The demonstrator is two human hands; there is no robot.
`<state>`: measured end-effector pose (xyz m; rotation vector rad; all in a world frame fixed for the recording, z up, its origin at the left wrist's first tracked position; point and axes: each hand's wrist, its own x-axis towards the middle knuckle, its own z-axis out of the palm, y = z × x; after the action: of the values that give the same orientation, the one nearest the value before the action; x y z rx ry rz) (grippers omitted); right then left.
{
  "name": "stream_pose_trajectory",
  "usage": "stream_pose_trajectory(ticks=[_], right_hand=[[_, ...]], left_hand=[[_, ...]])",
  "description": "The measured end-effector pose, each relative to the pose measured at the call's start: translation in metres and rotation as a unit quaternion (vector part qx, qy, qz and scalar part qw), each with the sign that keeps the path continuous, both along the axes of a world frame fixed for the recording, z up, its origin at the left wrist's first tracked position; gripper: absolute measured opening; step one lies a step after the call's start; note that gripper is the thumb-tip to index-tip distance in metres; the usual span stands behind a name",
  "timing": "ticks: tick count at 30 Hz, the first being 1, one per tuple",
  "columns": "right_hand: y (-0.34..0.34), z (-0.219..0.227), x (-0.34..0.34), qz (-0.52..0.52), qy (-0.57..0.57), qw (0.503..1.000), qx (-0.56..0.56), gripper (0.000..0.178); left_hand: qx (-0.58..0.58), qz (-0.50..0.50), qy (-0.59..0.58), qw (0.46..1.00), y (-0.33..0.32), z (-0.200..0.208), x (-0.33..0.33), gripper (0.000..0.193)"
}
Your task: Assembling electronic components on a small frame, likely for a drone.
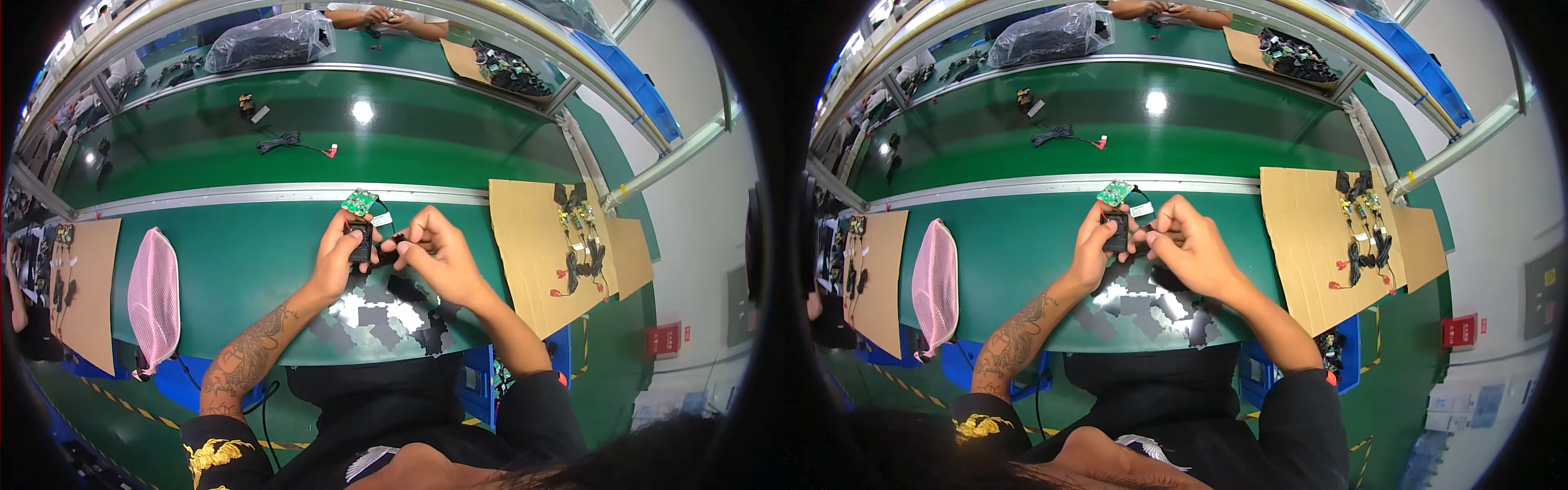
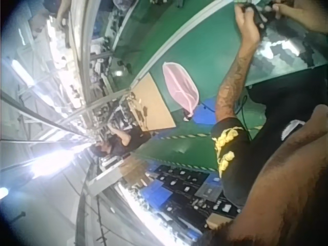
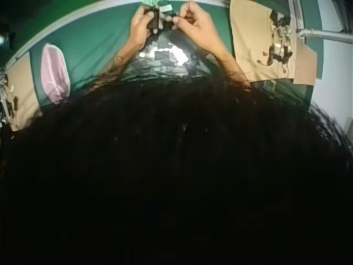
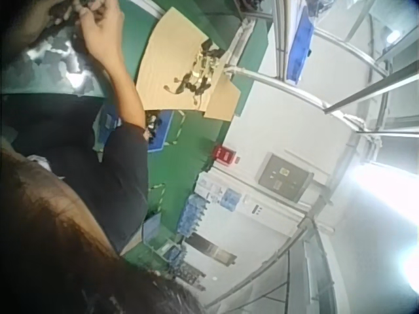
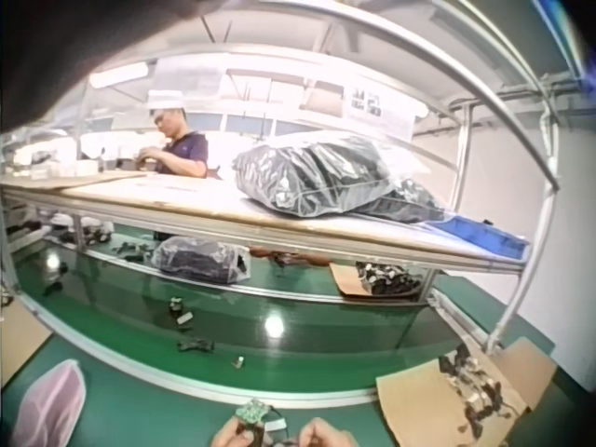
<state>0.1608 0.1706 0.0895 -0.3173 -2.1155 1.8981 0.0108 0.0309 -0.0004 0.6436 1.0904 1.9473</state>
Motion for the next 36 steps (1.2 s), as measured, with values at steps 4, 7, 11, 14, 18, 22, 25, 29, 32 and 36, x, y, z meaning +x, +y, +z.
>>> stream_pose_trajectory(ticks=[4,7,11,14,18,22,25,29,32,36], right_hand=[[-0.004,-0.019,-0.015,-0.004,0.042,0.999,-0.005,0.015],[0.0,-0.021,-0.019,0.007,0.045,0.997,-0.057,0.012],[0.001,-0.032,-0.022,-0.007,0.048,0.991,-0.123,0.021],[-0.009,-0.036,-0.018,-0.084,0.131,0.984,-0.09,0.044],[-0.009,-0.046,-0.017,-0.057,0.143,0.985,-0.076,0.023],[-0.014,-0.059,-0.019,-0.083,0.12,0.988,-0.039,0.014],[-0.018,-0.054,-0.015,-0.114,0.071,0.977,0.166,0.01],[-0.011,-0.062,-0.02,-0.139,0.17,0.918,0.33,0.013],[-0.017,-0.059,-0.021,-0.156,0.174,0.921,0.312,0.016],[-0.014,-0.063,-0.024,-0.145,0.224,0.865,0.425,0.026]], left_hand=[[0.004,-0.031,0.011,0.999,0.001,-0.005,0.001,0.04],[0.012,-0.038,-0.002,0.999,0.001,-0.006,0.001,0.037],[-0.01,-0.054,-0.011,0.998,-0.002,-0.004,-0.004,0.041],[0.009,-0.073,-0.009,0.997,0.0,-0.007,-0.006,0.044],[0.002,-0.083,0.001,0.997,0.0,-0.012,-0.006,0.047],[-0.009,-0.094,0.012,0.995,0.001,-0.014,-0.001,0.049],[-0.02,-0.082,0.025,0.996,0.002,-0.012,0.002,0.05],[-0.03,-0.1,0.056,0.993,0.001,-0.017,-0.003,0.05],[-0.023,-0.117,0.067,0.991,-0.003,-0.017,-0.005,0.051],[-0.028,-0.119,0.038,0.992,-0.005,-0.017,0.0,0.046]])
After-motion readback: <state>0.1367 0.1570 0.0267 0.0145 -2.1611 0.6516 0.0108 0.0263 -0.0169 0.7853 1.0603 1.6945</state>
